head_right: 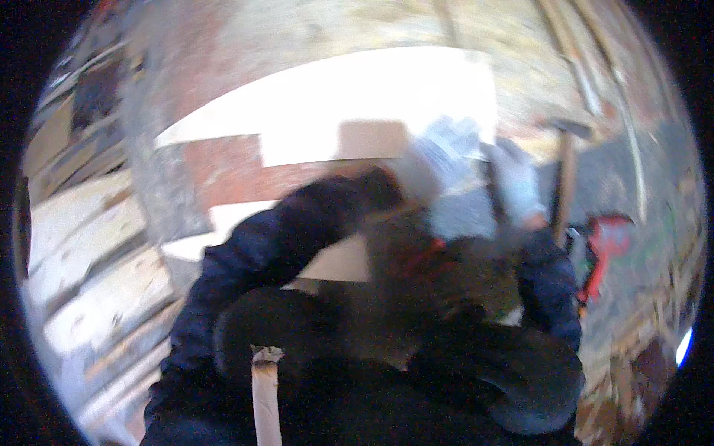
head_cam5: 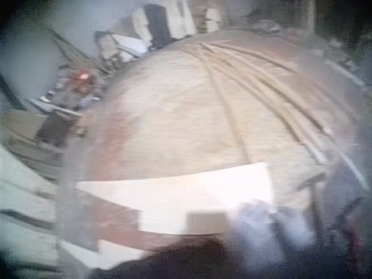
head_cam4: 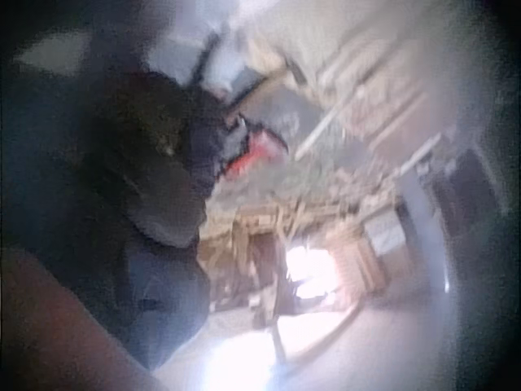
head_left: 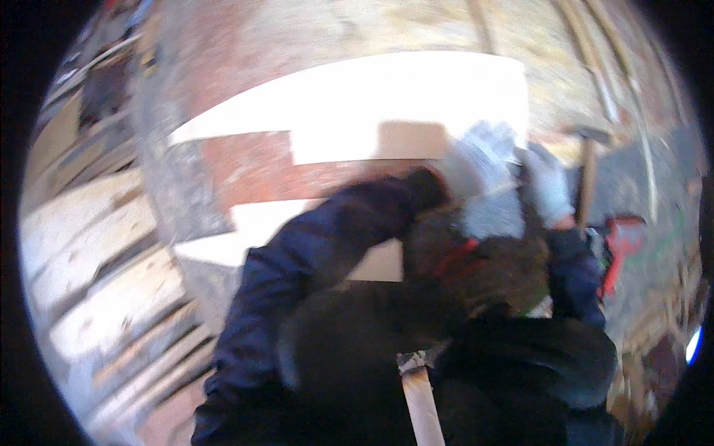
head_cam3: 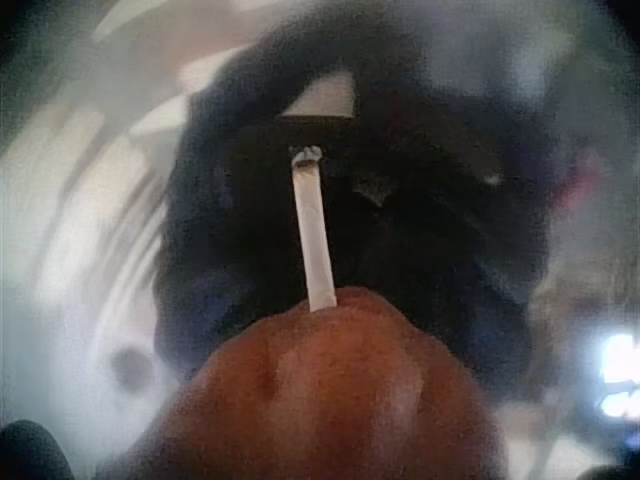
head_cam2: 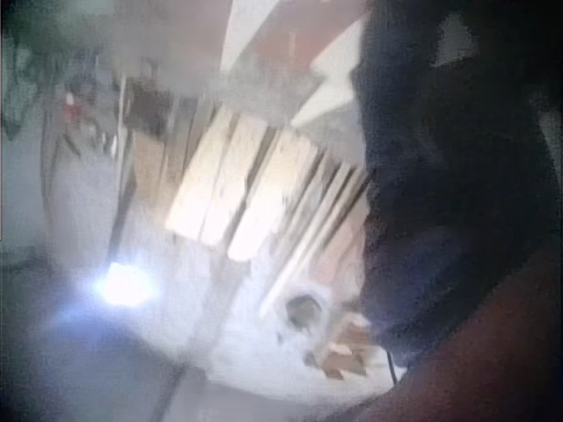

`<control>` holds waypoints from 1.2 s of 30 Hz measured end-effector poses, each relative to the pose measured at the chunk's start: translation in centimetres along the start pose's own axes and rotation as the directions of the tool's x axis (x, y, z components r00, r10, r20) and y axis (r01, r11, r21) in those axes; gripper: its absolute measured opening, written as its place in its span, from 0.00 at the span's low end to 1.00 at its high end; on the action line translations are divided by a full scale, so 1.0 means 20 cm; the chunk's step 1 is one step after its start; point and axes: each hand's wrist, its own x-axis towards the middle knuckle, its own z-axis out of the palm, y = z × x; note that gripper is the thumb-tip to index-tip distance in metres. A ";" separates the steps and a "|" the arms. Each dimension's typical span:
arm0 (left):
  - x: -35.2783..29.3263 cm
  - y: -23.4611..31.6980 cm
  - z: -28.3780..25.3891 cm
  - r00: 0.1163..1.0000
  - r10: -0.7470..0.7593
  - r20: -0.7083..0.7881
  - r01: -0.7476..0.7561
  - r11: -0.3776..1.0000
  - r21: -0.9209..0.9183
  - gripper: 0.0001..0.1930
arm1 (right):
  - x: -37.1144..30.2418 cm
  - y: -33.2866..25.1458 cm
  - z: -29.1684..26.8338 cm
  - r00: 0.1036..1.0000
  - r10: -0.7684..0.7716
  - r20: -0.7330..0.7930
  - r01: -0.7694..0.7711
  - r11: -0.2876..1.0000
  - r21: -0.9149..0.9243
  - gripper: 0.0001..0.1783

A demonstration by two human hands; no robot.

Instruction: The person assembles a wooden frame by positioning thin wooden strips and securing them with a red pneumatic nail gun. They also use a hammer and pliers to adjust and trim pieces. The person works on a large curved wooden structure, adding and fastening multiple strips to form a grid-like pattern.

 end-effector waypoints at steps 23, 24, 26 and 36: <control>-0.90 0.17 -0.37 0.241 -0.803 0.544 -0.153 -0.585 -0.796 0.22 | -0.48 -0.24 0.20 0.965 0.168 0.204 -0.256 0.778 0.574 0.10; -0.89 0.17 -0.42 0.207 -0.823 0.529 -0.033 -0.547 -0.837 0.24 | -0.50 -0.25 0.21 0.969 0.166 0.185 -0.245 0.762 0.600 0.10; -0.87 0.14 -0.50 0.190 -0.873 0.449 0.135 -0.429 -0.893 0.26 | -0.50 -0.25 0.21 0.976 0.136 0.172 -0.214 0.766 0.606 0.11; -0.81 -0.01 -0.90 0.287 -0.782 0.553 0.744 -0.182 -0.643 0.25 | -0.43 -0.13 0.05 0.986 0.090 -0.143 -0.041 0.949 0.313 0.12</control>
